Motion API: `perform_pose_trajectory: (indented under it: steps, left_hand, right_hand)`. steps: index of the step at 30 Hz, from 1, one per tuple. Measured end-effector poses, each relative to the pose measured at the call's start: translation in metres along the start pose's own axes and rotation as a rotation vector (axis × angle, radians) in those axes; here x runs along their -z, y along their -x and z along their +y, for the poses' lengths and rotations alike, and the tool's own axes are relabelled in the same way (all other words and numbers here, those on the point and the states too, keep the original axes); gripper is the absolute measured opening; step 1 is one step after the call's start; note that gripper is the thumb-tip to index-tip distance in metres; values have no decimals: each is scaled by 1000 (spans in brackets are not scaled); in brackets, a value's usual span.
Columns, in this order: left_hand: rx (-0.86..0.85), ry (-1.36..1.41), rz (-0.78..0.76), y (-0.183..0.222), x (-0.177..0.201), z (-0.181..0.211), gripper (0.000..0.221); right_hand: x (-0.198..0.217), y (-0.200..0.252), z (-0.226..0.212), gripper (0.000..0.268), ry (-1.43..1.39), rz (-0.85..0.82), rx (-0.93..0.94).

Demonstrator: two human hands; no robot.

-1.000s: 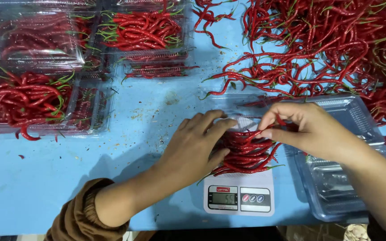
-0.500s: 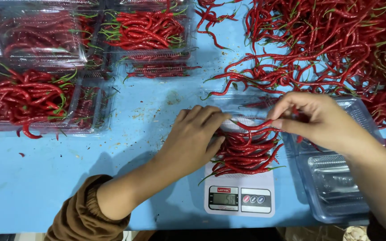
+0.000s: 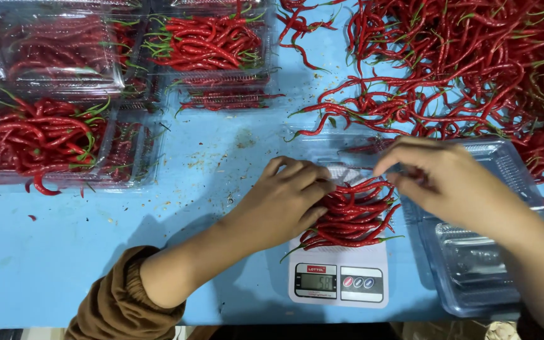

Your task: The person picks up red peppers from a pile by hand and places them into a plastic container on a digital scale, then moves the containers to a stack.

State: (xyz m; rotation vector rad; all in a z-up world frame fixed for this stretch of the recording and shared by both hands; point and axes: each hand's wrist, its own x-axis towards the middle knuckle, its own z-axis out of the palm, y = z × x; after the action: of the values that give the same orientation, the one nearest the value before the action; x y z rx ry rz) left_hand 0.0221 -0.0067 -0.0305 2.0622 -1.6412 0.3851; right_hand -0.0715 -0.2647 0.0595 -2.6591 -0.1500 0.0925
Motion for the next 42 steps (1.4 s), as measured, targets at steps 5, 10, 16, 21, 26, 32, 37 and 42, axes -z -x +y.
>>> perform_pose_trajectory:
  steps: [5, 10, 16, 21, 26, 32, 37, 42]
  left_hand:
    - [-4, -44, -39, -1, -2, 0, 33]
    - [6, -50, -43, -5, 11, -1, 29]
    - [193, 96, 49, -7, 27, -4, 43]
    - [136, 131, 6, -7, 24, 1, 18]
    - [12, 118, 3, -5, 11, 3, 21]
    - [-27, 78, -4, -4, 8, 2, 20]
    - [-12, 139, 8, -5, 12, 2, 30]
    - [7, 235, -15, -8, 18, 4, 23]
  right_hand:
    - [12, 2, -21, 31, 53, -45, 33]
    - [-25, -15, -33, 38, 82, -146, 258]
    - [-28, -19, -32, 40, -31, -190, 290]
    - [-6, -9, -12, 17, -10, -7, 239]
    - [-16, 2, 12, 20, 30, -110, 137]
    - [-14, 21, 19, 33, -23, 0, 150]
    - [-5, 43, 68, 28, 91, 194, -73]
    - [-26, 51, 103, 28, 250, -40, -476]
